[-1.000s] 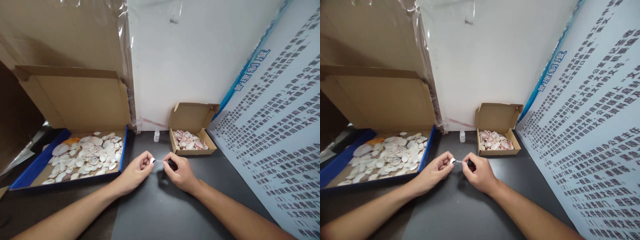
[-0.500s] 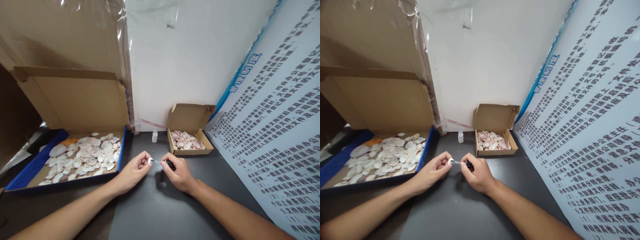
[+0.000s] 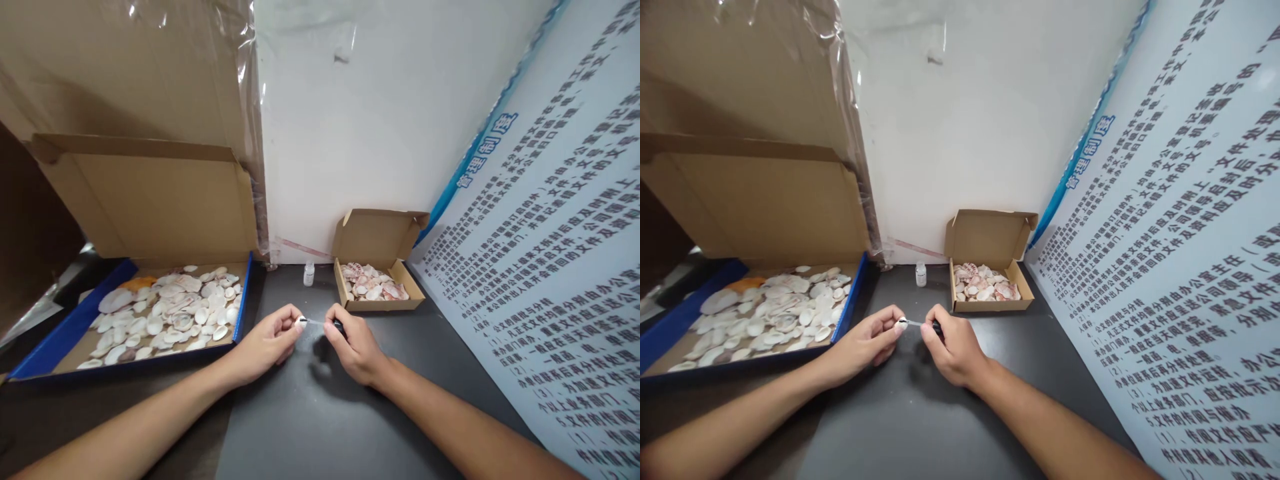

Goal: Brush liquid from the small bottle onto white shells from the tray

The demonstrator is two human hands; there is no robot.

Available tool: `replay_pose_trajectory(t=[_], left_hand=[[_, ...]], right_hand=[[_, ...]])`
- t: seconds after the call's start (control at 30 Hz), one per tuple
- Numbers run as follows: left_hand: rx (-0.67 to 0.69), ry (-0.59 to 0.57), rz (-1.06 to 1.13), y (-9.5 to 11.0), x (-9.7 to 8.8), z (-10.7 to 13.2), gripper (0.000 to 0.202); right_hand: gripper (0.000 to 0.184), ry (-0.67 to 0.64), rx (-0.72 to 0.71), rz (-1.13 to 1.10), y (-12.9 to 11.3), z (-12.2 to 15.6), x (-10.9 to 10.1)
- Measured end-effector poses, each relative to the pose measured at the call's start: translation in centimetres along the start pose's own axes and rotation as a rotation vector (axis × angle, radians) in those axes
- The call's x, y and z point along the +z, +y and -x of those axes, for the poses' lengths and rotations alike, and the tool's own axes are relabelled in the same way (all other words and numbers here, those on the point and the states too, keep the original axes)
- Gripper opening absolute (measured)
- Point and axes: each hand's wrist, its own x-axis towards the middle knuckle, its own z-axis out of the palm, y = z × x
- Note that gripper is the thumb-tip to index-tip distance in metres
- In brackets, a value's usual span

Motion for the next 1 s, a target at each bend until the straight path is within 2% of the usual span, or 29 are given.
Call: replay_pose_trajectory(t=[0.13, 0.3, 0.43, 0.77, 1.0], left_hand=[[-0.012, 0.004, 0.014, -0.08, 0.00, 0.03, 0.035], [-0.004, 0.001, 0.013, -0.08, 0.06, -0.06, 0.038], [0.003, 0.008, 0.040, -0.06, -0.02, -0.14, 0.039], [-0.034, -0.010, 0.045, 0.35, 0.16, 0.17, 0.043], [-0.025, -0.020, 0.079, -0.10, -0.19, -0.03, 0.039]], right_hand=[[0.018, -0.014, -0.071, -0.014, 0.01, -0.02, -0.13], [0.011, -0.013, -0.053, -0.074, -0.12, 0.21, 0.00], [0.014, 0.029, -0.074, -0.166, -0.45, 0.45, 0.24], [0.007, 0.106, -0.123, -0.024, -0.40, 0.59, 0.44], [0.007, 0.148, -0.307, 0.056, -0.75, 0.31, 0.49]])
